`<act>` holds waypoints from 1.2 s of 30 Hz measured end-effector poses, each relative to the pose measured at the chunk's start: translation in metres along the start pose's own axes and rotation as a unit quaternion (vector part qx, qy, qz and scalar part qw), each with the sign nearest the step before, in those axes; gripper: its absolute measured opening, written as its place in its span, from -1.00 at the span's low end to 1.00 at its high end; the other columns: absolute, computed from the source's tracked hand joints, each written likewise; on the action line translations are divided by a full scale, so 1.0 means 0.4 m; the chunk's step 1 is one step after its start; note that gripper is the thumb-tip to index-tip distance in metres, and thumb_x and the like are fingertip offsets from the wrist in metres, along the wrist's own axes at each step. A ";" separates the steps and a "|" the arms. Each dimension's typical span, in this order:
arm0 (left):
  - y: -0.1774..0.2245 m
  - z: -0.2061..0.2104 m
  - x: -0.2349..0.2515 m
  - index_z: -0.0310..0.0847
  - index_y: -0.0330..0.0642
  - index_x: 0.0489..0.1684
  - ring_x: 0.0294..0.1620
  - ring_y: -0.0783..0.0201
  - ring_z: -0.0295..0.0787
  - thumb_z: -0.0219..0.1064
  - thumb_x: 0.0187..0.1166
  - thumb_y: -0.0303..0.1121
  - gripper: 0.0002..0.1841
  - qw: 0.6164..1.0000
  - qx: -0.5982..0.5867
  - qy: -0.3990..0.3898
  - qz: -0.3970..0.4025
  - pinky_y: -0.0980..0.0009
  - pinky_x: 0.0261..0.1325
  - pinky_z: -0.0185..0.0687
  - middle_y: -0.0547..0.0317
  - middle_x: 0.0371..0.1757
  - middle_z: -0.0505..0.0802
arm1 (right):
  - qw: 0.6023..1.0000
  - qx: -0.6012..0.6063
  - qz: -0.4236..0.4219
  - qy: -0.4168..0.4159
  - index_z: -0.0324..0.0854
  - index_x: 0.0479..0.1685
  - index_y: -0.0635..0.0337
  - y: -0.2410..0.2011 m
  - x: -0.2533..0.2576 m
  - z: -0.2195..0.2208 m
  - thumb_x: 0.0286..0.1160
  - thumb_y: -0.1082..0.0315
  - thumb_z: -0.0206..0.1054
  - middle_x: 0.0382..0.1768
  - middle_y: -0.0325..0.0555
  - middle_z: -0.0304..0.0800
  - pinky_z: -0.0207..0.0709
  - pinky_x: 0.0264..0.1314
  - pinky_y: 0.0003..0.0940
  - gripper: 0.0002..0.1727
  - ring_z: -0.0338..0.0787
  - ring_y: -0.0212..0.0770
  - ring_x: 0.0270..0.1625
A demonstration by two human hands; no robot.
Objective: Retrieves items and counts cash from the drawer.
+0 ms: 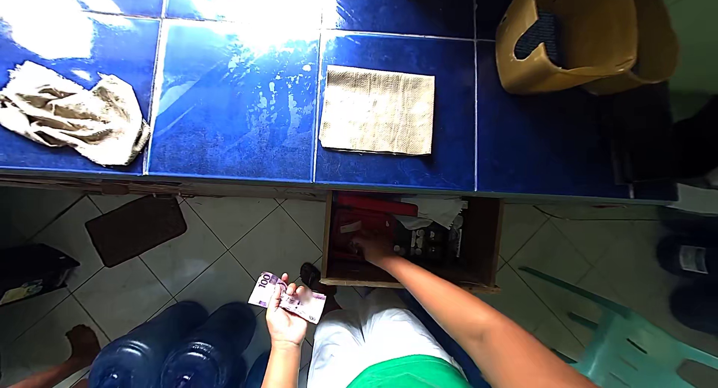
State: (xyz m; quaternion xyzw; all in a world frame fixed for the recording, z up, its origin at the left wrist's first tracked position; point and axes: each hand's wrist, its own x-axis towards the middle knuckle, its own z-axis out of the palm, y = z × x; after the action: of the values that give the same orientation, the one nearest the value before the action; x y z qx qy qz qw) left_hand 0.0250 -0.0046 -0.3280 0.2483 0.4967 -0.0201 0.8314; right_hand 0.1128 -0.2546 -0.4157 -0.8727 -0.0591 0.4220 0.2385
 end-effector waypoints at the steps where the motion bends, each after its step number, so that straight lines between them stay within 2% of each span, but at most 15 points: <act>1: -0.007 0.003 -0.004 0.62 -0.04 0.02 -0.53 0.28 0.80 -0.23 0.87 -0.14 -0.57 1.000 0.003 0.005 -0.010 0.18 -0.23 0.86 0.32 -0.60 0.73 | 0.996 -0.066 -0.051 -0.016 0.64 0.48 0.03 0.021 0.028 0.012 0.67 0.53 0.06 0.63 0.12 0.46 0.23 0.72 0.19 -0.52 0.39 0.19 0.70; 4: -0.034 0.030 -0.014 0.61 -0.09 0.06 -0.53 0.26 0.81 -0.19 0.88 -0.16 -0.60 0.999 0.023 0.019 -0.035 0.17 -0.27 0.87 0.27 -0.57 0.76 | 0.989 -0.112 -0.093 -0.030 0.68 0.38 0.18 0.063 0.085 0.031 0.75 0.45 0.02 0.67 0.13 0.42 0.14 0.78 0.17 -0.59 0.28 0.20 0.77; 7: -0.048 0.052 -0.016 0.58 -0.21 0.17 -0.53 0.25 0.80 -0.12 0.88 -0.23 -0.64 0.993 0.097 0.027 -0.067 0.23 -0.34 0.86 0.18 -0.51 0.76 | 0.998 0.046 0.031 0.001 0.66 0.36 0.26 0.034 0.083 -0.004 0.79 0.22 0.06 0.47 0.13 0.64 0.33 0.67 0.09 -0.58 0.55 0.09 0.60; 10: -0.062 0.051 -0.008 0.55 -0.33 0.27 -0.48 0.23 0.80 -0.06 0.88 -0.30 -0.66 0.982 0.163 0.014 -0.092 0.31 -0.32 0.84 0.08 -0.40 0.77 | 0.991 0.103 0.089 -0.003 0.60 0.42 0.17 0.027 0.047 -0.039 0.81 0.22 0.06 0.36 0.13 0.72 0.42 0.58 0.11 -0.60 0.66 0.08 0.48; 12: -0.075 0.052 -0.004 0.56 -0.37 0.27 -0.47 0.22 0.79 -0.04 0.87 -0.31 -0.65 0.980 0.170 0.010 -0.103 0.33 -0.31 0.82 0.05 -0.38 0.77 | 0.986 0.118 0.120 0.003 0.59 0.42 0.22 0.043 0.031 -0.026 0.77 0.20 0.12 0.38 0.15 0.70 0.41 0.60 0.11 -0.58 0.64 0.09 0.50; 14: -0.091 0.061 -0.003 0.55 -0.37 0.25 -0.49 0.23 0.78 -0.04 0.87 -0.32 -0.66 0.979 0.170 0.012 -0.110 0.34 -0.32 0.82 0.06 -0.39 0.77 | 0.969 0.186 0.163 0.022 0.59 0.37 0.35 0.048 0.035 -0.008 0.75 0.04 0.19 0.38 0.27 0.66 0.39 0.59 0.13 -0.47 0.62 0.15 0.49; 16: -0.108 0.065 -0.005 0.54 -0.36 0.26 -0.48 0.24 0.77 -0.04 0.87 -0.32 -0.67 0.978 0.168 0.011 -0.122 0.34 -0.30 0.82 0.06 -0.38 0.76 | 0.958 0.212 0.188 0.035 0.57 0.41 0.34 0.043 0.058 0.013 0.70 -0.10 0.24 0.41 0.25 0.66 0.37 0.62 0.12 -0.35 0.61 0.14 0.52; 19: -0.123 0.060 -0.012 0.56 -0.37 0.26 -0.45 0.24 0.78 -0.04 0.87 -0.32 -0.66 0.973 0.183 0.009 -0.141 0.32 -0.26 0.83 0.06 -0.37 0.76 | 0.962 0.177 0.208 0.005 0.56 0.46 0.31 0.032 0.108 0.037 0.70 -0.13 0.21 0.48 0.25 0.61 0.32 0.65 0.17 -0.32 0.54 0.17 0.60; 22: -0.106 0.045 -0.012 0.56 -0.40 0.27 -0.43 0.23 0.80 -0.01 0.87 -0.36 -0.67 0.967 0.227 -0.006 -0.119 0.31 -0.24 0.83 0.06 -0.38 0.77 | 0.970 0.192 0.149 0.000 0.60 0.44 0.25 0.024 0.130 0.026 0.66 0.07 0.30 0.45 0.22 0.64 0.34 0.62 0.17 -0.47 0.57 0.15 0.56; 25: -0.056 0.040 -0.002 0.53 -0.43 0.32 -0.34 0.25 0.85 0.04 0.85 -0.40 -0.69 0.942 0.324 -0.081 -0.015 0.32 -0.11 0.84 0.06 -0.35 0.84 | 0.961 0.273 0.037 -0.029 0.59 0.45 0.19 0.002 0.087 -0.035 0.52 0.35 0.38 0.39 0.15 0.69 0.45 0.56 0.06 -0.52 0.66 0.04 0.45; 28: -0.009 0.084 0.023 0.35 -0.44 0.52 -0.15 0.35 0.84 0.25 0.67 -0.40 -0.52 0.870 0.447 -0.180 0.104 0.39 0.07 0.78 0.12 -0.15 0.87 | 0.961 0.254 -0.050 -0.097 0.65 0.27 0.35 -0.055 -0.016 -0.126 0.54 0.43 0.37 0.21 0.23 0.75 0.51 0.44 0.05 -0.65 0.74 0.03 0.26; 30: 0.001 0.151 0.038 0.23 -0.42 0.62 0.01 0.42 0.78 0.48 0.37 -0.24 -0.20 0.808 0.526 -0.232 0.132 0.45 0.18 0.70 0.14 0.08 0.80 | 0.945 0.276 -0.113 -0.133 0.67 0.08 0.37 -0.091 -0.075 -0.161 0.61 0.39 0.33 -0.09 0.05 0.77 0.60 0.09 -0.20 -0.77 0.72 -0.23 -0.09; 31: -0.004 0.180 0.045 0.24 -0.40 0.63 0.07 0.40 0.76 0.57 0.22 -0.13 -0.07 0.775 0.563 -0.256 0.130 0.42 0.21 0.67 0.09 0.18 0.77 | 0.931 0.311 -0.139 -0.134 0.68 -0.03 0.34 -0.105 -0.097 -0.174 0.63 0.36 0.32 -0.25 -0.10 0.73 0.56 -0.08 -0.36 -0.81 0.66 -0.38 -0.24; 33: -0.023 0.213 0.054 0.32 -0.35 0.61 0.25 0.31 0.75 0.68 0.09 -0.06 0.00 0.727 0.614 -0.298 0.078 0.30 0.38 0.65 -0.01 0.32 0.77 | 0.894 0.410 -0.164 -0.077 0.68 -0.20 0.30 -0.126 -0.133 -0.197 0.60 0.35 0.33 -0.40 -0.30 0.70 0.55 -0.16 -0.50 -0.84 0.63 -0.53 -0.34; 36: -0.054 0.213 0.030 0.48 -0.38 0.45 0.15 0.38 0.81 0.62 0.31 -0.38 -0.33 0.743 0.599 -0.297 -0.020 0.38 0.35 0.69 0.03 0.16 0.85 | 0.858 0.493 -0.117 0.079 0.75 -0.23 0.33 -0.122 -0.161 -0.241 0.56 0.42 0.38 -0.37 -0.23 0.81 0.65 -0.14 -0.46 -0.88 0.73 -0.47 -0.31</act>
State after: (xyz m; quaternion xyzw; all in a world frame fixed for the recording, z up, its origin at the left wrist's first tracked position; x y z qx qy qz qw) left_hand 0.0947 -0.0580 -0.3138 0.6667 0.1152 -0.4033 0.6161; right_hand 0.1502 -0.2668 -0.2963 -0.6578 0.0740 0.2945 0.6893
